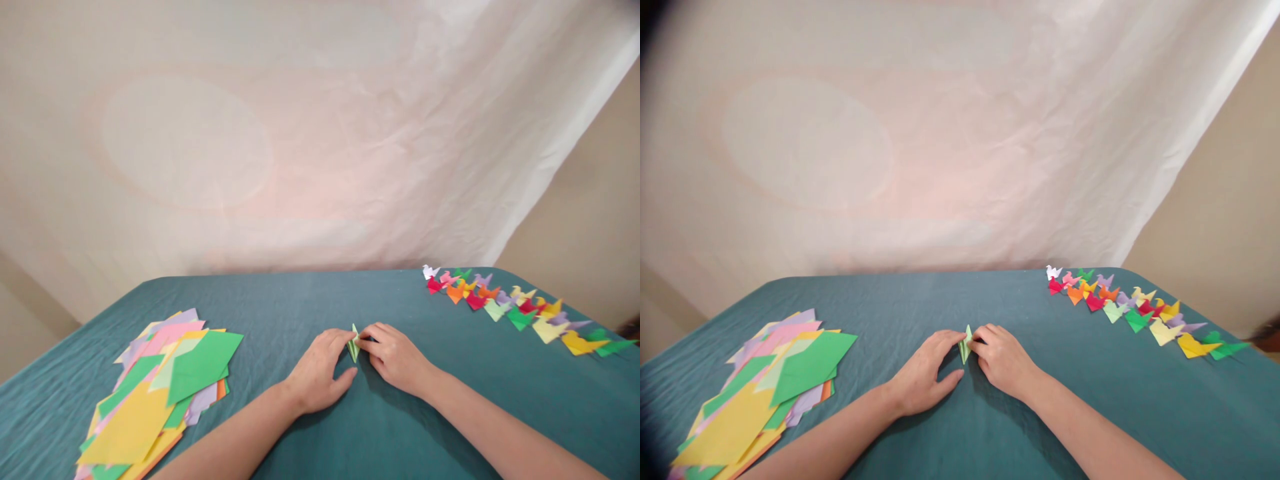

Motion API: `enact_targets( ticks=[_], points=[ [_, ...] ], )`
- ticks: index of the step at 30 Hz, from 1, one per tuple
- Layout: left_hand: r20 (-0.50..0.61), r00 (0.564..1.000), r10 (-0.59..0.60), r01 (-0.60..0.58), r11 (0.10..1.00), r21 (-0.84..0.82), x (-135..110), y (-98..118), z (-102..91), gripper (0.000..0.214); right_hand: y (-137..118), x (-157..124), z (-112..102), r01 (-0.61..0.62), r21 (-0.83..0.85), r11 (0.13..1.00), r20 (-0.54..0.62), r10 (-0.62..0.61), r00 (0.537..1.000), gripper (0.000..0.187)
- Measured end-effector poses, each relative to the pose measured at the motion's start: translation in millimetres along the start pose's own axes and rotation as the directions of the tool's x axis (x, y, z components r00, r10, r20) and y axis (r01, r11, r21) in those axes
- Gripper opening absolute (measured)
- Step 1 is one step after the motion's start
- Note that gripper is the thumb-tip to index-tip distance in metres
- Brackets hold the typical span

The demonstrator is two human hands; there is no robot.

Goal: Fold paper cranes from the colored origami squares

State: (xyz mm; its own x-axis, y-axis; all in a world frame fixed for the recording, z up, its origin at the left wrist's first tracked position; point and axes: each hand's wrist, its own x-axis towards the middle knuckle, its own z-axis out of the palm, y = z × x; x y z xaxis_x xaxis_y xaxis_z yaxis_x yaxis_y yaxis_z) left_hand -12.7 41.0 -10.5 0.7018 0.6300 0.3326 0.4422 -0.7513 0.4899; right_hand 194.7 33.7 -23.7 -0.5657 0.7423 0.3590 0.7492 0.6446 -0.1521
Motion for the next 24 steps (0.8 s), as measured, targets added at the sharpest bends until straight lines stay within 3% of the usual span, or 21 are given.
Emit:
enact_targets(
  ticks=[11, 18, 24],
  points=[
    [0.067, 0.997, 0.046, -0.049, 0.998, 0.031, -0.1, 0.4, 0.1, 0.059, -0.1, 0.6, 0.7, -0.004, 0.001, 1.0, 0.004, 0.004, 1.0, 0.028],
    [0.058, 0.998, 0.024, -0.028, 0.997, 0.07, 1.0, 2.5, -0.9, 0.052, 0.3, -0.1, 2.2, 0.01, -0.006, 1.0, -0.016, -0.011, 1.0, 0.027],
    [0.124, 0.992, -0.009, -0.008, 0.991, 0.136, 0.8, 1.4, -0.5, 0.057, -0.4, 0.5, 1.5, 0.017, -0.015, 1.0, -0.026, -0.017, 1.0, 0.027]
  ],
)
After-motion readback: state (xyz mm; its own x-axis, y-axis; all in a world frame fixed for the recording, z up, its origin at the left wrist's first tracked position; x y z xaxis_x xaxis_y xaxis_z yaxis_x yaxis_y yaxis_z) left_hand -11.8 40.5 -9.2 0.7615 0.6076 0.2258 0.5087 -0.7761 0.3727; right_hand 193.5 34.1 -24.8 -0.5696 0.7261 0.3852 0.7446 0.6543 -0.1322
